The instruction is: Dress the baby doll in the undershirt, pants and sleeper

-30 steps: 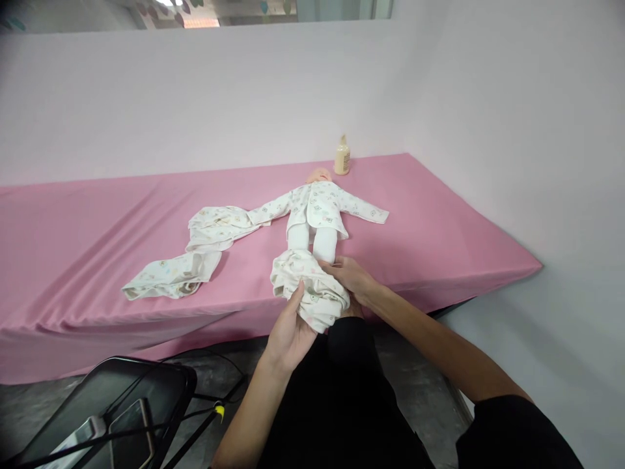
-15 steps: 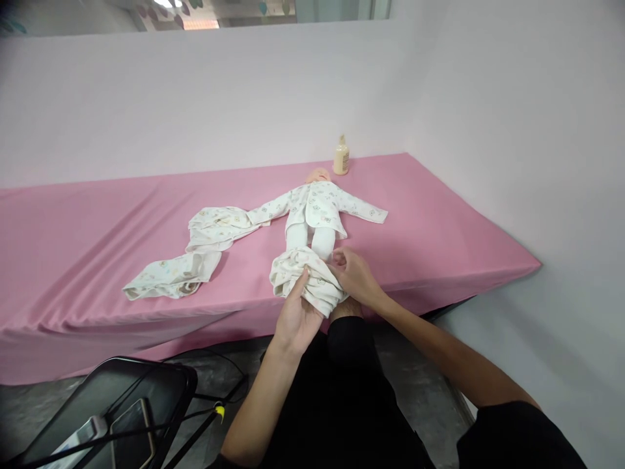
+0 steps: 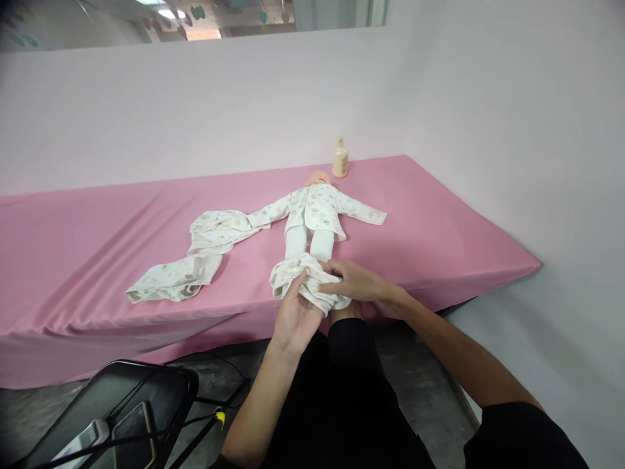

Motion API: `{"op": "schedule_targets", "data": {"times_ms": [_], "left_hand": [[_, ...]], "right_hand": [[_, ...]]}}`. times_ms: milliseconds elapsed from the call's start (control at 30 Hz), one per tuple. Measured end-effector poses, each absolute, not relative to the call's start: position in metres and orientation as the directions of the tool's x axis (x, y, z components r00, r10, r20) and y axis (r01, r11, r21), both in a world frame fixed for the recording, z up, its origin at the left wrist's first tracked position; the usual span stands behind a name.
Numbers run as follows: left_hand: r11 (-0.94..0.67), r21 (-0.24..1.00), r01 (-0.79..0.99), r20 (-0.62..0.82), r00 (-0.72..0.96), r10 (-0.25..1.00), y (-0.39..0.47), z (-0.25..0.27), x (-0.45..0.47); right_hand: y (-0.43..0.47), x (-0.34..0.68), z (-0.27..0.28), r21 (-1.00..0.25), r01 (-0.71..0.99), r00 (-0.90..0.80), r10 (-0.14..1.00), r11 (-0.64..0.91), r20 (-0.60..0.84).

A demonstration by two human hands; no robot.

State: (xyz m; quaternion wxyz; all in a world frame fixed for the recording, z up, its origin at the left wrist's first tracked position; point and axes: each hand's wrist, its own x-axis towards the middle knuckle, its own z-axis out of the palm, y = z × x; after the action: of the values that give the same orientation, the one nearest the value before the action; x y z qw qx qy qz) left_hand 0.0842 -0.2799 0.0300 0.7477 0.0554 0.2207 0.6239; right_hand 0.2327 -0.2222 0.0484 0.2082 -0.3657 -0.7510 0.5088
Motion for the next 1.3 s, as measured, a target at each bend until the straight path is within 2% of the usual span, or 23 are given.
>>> {"op": "schedule_targets", "data": {"times_ms": [167,300,467,600,767,867,967,1033,1133,1300], "left_hand": [[0.18,0.359,-0.916,-0.241,0.095,0.966,-0.281,0.032,0.085],[0.144,0.369,-0.918,-0.185,0.08,0.98,-0.281,0.032,0.087],[0.129,0.393,-0.91,-0.156,0.072,0.985,-0.28,0.029,0.089],[0.079,0.431,-0.899,-0.124,0.028,0.992,-0.281,0.03,0.092],[0.068,0.477,-0.876,-0.14,0.001,0.99,-0.282,0.031,0.094],[0.076,0.478,-0.875,-0.133,0.013,0.991,-0.281,0.029,0.091],[0.13,0.456,-0.88,-0.155,0.066,0.986,-0.28,0.029,0.087],[0.164,0.448,-0.879,-0.174,0.094,0.98,-0.279,0.03,0.086],[0.163,0.454,-0.876,-0.2,0.078,0.977,-0.279,0.032,0.085],[0.143,0.448,-0.882,-0.221,0.046,0.974,-0.281,0.037,0.082]], "right_hand": [[-0.217,0.237,0.047,-0.882,0.371,-0.594,0.804,0.29,0.015],[-0.213,0.234,0.043,-0.885,0.356,-0.458,0.882,0.301,0.115],[-0.199,0.222,0.026,-0.864,0.369,-0.299,0.924,0.342,0.238],[-0.183,0.214,0.006,-0.807,0.488,-0.168,0.943,0.334,0.288],[-0.181,0.211,-0.009,-0.796,0.491,-0.088,0.929,0.354,0.359],[-0.191,0.22,-0.006,-0.887,0.375,-0.125,0.963,0.268,0.239],[-0.203,0.235,0.003,-0.979,0.196,-0.359,0.933,0.057,-0.018],[-0.209,0.242,0.009,-0.988,0.151,-0.504,0.858,-0.025,-0.099],[-0.211,0.243,0.016,-0.984,0.181,-0.576,0.811,0.007,-0.1],[-0.2,0.232,0.015,-0.921,0.32,-0.551,0.835,0.222,0.01]]}}
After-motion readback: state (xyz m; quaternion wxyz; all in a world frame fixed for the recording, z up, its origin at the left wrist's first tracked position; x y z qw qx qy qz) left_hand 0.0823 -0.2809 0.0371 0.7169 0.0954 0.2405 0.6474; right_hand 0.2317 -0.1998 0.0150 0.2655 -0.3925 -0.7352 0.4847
